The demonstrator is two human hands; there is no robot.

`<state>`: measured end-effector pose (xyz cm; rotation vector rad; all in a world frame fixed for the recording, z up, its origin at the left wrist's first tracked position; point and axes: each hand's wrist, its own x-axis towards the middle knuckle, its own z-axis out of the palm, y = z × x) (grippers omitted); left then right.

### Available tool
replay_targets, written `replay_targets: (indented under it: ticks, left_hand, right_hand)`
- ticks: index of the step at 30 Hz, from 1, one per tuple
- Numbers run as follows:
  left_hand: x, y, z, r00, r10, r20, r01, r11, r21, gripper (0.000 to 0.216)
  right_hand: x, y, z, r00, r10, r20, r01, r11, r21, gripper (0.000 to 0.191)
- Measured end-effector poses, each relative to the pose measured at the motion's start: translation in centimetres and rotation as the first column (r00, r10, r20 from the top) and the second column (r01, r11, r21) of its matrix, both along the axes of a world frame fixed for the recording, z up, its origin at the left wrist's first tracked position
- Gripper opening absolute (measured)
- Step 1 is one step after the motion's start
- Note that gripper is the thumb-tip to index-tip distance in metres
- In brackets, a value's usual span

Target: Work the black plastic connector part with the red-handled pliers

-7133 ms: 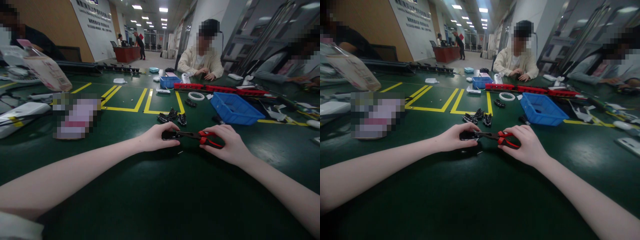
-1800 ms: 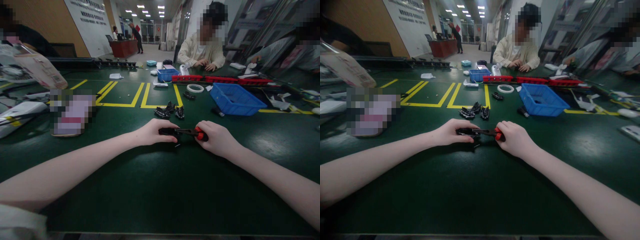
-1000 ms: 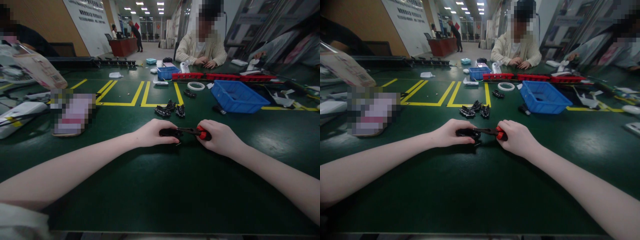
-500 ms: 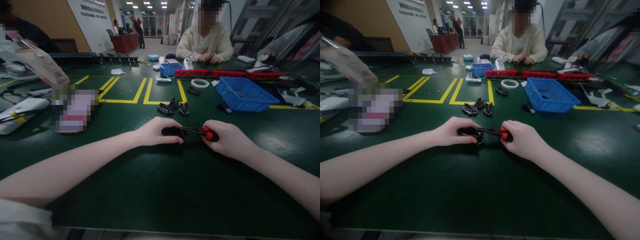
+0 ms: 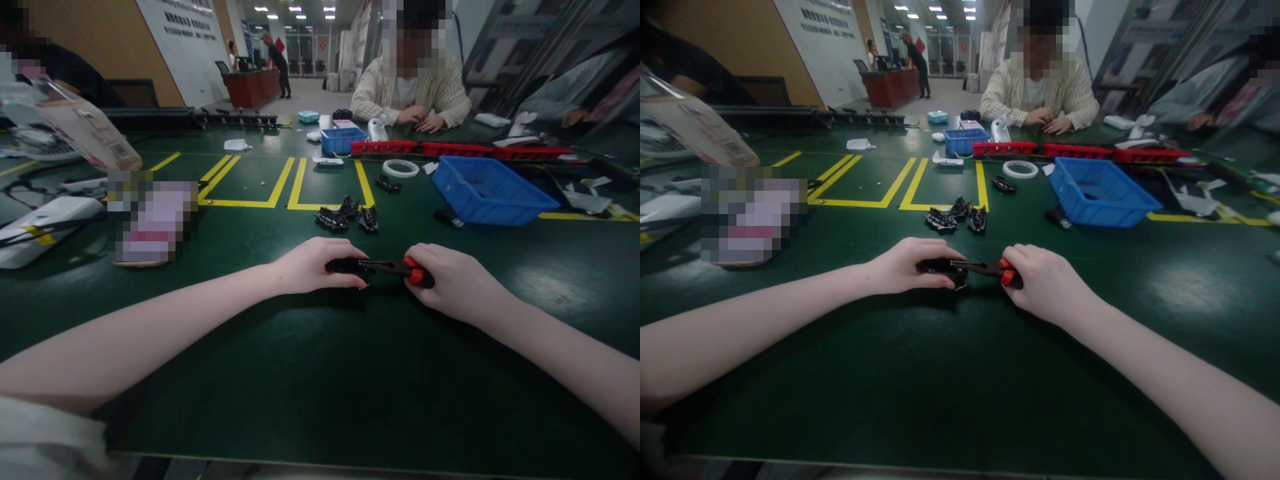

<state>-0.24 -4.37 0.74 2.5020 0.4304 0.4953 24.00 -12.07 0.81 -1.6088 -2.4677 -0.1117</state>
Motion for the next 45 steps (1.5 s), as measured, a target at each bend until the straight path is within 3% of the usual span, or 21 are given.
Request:
replay_targets:
  ticks: [13, 21, 28, 38, 45]
  left_hand:
    - [0.16, 0.14, -0.04, 1.0, -0.016, 0.016, 0.016, 1.0, -0.017, 0.039]
    - [0.11, 0.03, 0.12, 0.999, -0.026, -0.026, 0.025, 0.999, -0.039, 0.039]
    - [0.28, 0.27, -0.2, 1.0, -0.02, 0.016, 0.021, 0.995, -0.101, 0.039]
    - [-0.05, 0.68, 0.12, 0.988, -0.144, -0.051, 0.132, 0.973, -0.191, 0.042]
    - [0.13, 0.33, 0.09, 1.0, -0.015, 0.006, 0.016, 0.984, -0.176, 0.037]
  right_hand:
    - [0.08, 0.07, -0.51, 1.0, 0.014, 0.022, -0.017, 0.992, 0.128, 0.015]
    - [0.01, 0.05, -0.42, 0.999, 0.003, -0.039, -0.001, 0.999, 0.044, 0.008]
    - [-0.03, 0.08, -0.64, 0.996, -0.016, -0.086, 0.02, 0.999, 0.047, 0.008]
    - [0.27, 0.35, -0.6, 0.995, 0.063, -0.071, -0.062, 0.998, 0.026, 0.008]
    - [0.04, 0.26, -0.56, 0.999, -0.013, -0.042, 0.015, 0.999, 0.049, 0.008]
